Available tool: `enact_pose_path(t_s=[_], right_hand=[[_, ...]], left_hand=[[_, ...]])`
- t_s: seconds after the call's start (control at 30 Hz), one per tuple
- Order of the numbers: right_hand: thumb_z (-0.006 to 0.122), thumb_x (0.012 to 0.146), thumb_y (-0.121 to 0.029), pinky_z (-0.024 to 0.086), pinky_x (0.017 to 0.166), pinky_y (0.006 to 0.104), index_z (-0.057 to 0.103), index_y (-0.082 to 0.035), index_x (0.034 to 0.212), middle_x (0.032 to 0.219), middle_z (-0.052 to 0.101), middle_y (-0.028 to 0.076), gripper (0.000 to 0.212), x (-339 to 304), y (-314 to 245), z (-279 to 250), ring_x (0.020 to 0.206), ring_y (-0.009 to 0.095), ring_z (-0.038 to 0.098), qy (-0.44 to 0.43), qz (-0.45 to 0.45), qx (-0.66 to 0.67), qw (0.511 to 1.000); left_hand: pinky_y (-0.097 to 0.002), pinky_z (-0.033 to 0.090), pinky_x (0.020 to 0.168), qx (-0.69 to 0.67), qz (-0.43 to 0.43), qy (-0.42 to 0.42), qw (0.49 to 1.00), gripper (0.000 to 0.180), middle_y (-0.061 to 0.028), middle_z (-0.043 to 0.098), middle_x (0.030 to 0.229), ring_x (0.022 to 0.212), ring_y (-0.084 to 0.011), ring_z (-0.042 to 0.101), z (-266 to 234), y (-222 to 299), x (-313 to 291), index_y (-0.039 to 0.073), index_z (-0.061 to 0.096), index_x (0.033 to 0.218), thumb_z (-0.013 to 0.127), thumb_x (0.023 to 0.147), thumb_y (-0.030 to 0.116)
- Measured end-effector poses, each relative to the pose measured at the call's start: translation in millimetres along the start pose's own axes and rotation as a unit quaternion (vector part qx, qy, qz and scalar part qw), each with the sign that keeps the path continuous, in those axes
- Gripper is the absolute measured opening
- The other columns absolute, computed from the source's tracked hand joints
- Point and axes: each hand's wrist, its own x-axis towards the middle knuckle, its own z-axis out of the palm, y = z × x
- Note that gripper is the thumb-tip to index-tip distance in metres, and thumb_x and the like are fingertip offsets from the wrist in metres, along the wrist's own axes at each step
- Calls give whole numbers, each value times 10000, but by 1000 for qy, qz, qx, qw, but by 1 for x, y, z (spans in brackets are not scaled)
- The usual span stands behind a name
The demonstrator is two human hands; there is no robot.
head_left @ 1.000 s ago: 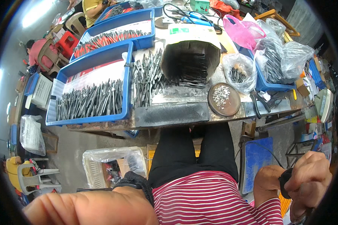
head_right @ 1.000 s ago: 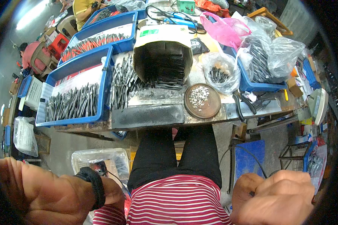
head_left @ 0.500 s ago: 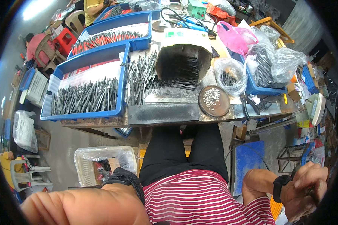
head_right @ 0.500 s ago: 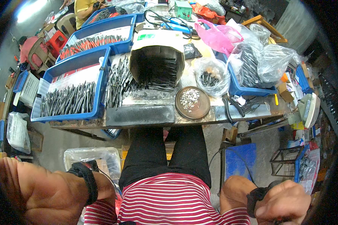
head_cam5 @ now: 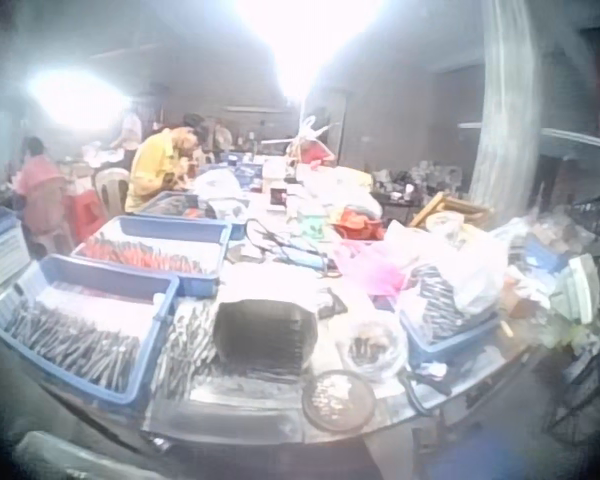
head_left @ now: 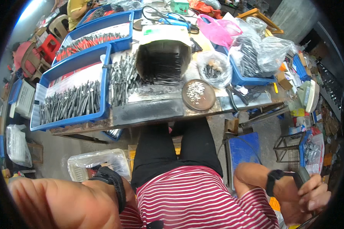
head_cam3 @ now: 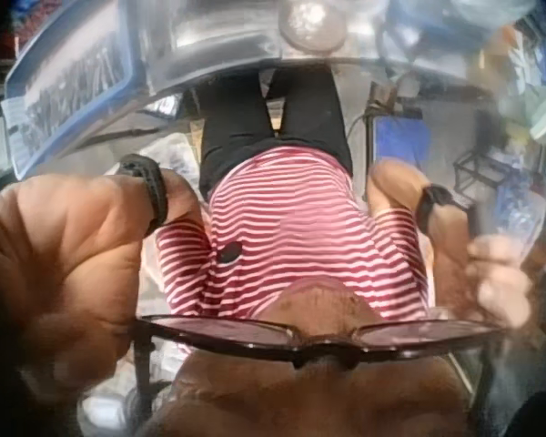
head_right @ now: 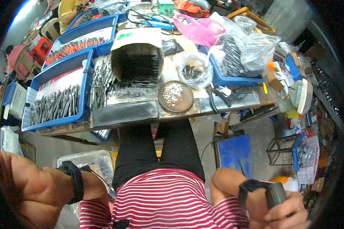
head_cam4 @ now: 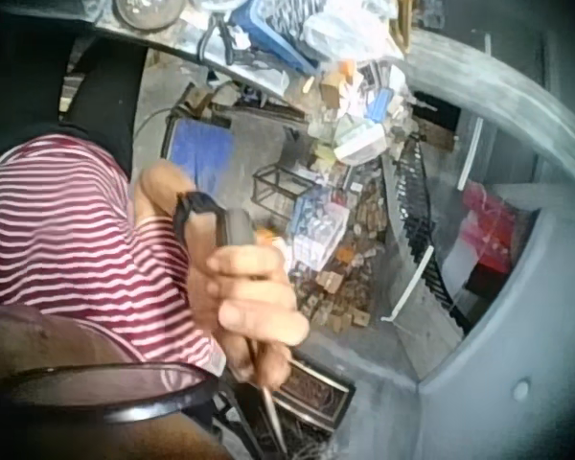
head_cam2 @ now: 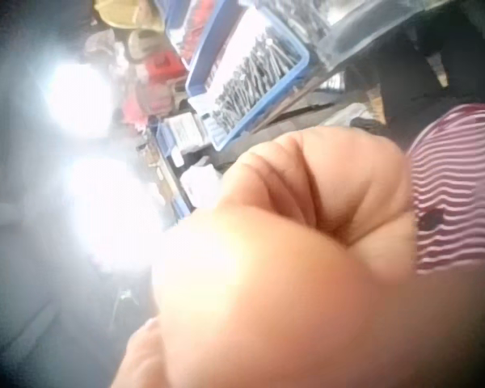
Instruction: The person assembles metal tool components, picking up small pins from a dish and inserting them into the joints of plier handles using a hand tool.
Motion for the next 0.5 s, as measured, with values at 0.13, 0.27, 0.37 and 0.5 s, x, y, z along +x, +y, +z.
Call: enact_pose_path(t_s=[0.13, 0.27, 0.37, 0.5], right_hand=[[615, 668, -26, 385, 451, 188, 568, -79, 771, 651, 509, -2, 125, -22, 46, 27, 471, 73, 435, 272, -296, 237, 884], [517, 759, 0, 385, 371, 221, 506, -26, 727, 625, 508, 64, 42, -27, 88, 45, 432, 99, 432, 274, -146, 338, 888], [444, 810, 18, 326, 382, 197, 542, 43, 930, 633, 509, 86, 157, -18, 125, 76, 433, 85, 389, 288, 57, 186, 938], [510, 793, -31, 319, 413, 184, 570, 39, 848, 619, 523, 54, 107, -28, 179, 97, 448, 59, 394, 236, 350, 139, 896]], left_hand=[[-277, 302, 678, -38, -9, -16, 999, 103, 27, 457, 735, 517, -98, 418, 4, -4, 9, 93, 520, 694, 621, 700, 75], [-276, 302, 678, -42, -17, -31, 998, 103, 29, 456, 732, 515, -98, 417, 5, -6, 13, 94, 521, 688, 620, 700, 72], [-275, 302, 678, -43, -22, -44, 998, 103, 30, 455, 730, 513, -97, 417, 14, -10, 12, 94, 521, 683, 620, 700, 70], [-278, 422, 612, -29, -160, -8, 987, 54, -74, 504, 676, 533, -110, 506, 57, -32, -9, 23, 542, 795, 573, 751, 17]])
